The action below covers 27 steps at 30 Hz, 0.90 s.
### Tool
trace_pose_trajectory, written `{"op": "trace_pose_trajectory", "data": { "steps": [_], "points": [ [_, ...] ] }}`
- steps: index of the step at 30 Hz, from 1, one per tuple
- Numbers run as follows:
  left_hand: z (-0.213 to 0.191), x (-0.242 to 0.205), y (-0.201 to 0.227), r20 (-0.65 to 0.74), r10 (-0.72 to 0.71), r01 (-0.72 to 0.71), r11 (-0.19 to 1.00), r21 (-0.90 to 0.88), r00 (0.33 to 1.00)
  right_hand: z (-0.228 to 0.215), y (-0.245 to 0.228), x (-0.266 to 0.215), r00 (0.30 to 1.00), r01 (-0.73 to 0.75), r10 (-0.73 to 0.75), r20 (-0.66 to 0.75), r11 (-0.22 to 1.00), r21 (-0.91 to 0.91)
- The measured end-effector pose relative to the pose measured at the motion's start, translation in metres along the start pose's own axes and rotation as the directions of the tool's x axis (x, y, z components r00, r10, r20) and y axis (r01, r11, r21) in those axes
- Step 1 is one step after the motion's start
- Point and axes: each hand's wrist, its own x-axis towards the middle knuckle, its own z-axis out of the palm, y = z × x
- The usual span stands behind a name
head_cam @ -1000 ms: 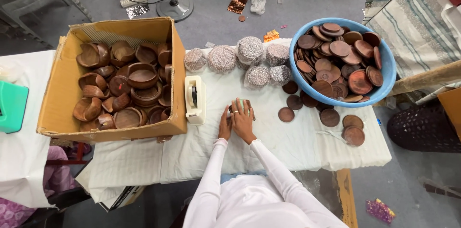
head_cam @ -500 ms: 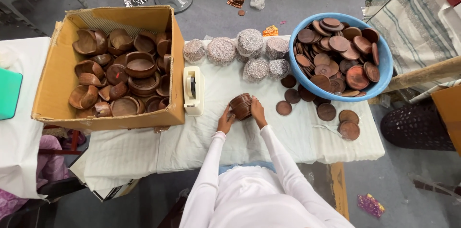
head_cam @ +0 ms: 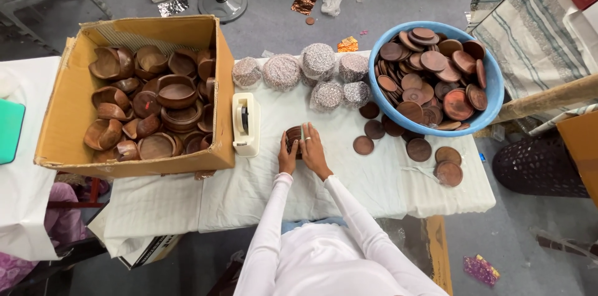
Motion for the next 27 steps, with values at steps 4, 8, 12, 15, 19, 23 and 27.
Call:
{"op": "trace_pose_trajectory", "data": {
  "steps": [4, 8, 12, 15, 19, 23, 27],
  "points": [
    [-0.001, 0.004, -0.014, 0.003, -0.007, 0.007, 1.0, -0.024, 1.0, 0.022, 0.026, 0.005, 0.998, -0.025, 0.033, -0.06, 0.991, 0.129],
    [-0.006, -0.001, -0.017, 0.003, 0.0, 0.0, 0.996, -0.089, 1.0, 0.027, 0.042, -0.003, 0.957, -0.265, 0.289, -0.002, 0.882, 0.389],
    [-0.007, -0.003, 0.01, 0.017, -0.139, 0.14, 0.988, -0.064, 0.99, 0.01, 0.039, -0.009, 0.804, -0.58, 0.543, 0.243, 0.621, 0.527],
    [0.004, 0.021, -0.031, 0.004, -0.266, 0.266, 0.963, 0.038, 0.964, -0.015, 0.029, -0.01, 0.716, -0.686, 0.626, 0.307, 0.551, 0.476],
    [-0.006, 0.028, 0.008, 0.096, -0.445, 0.448, 0.894, -0.012, 0.89, -0.03, 0.044, -0.002, 0.664, -0.743, 0.667, 0.338, 0.539, 0.396],
    [-0.007, 0.034, 0.008, 0.305, -0.565, 0.623, 0.771, -0.137, 0.767, -0.036, 0.05, 0.002, 0.655, -0.755, 0.637, 0.407, 0.524, 0.394],
    [-0.008, 0.041, -0.002, 0.316, -0.559, 0.614, 0.782, -0.109, 0.767, -0.047, 0.03, 0.003, 0.653, -0.757, 0.605, 0.455, 0.518, 0.398]
  ]
}}
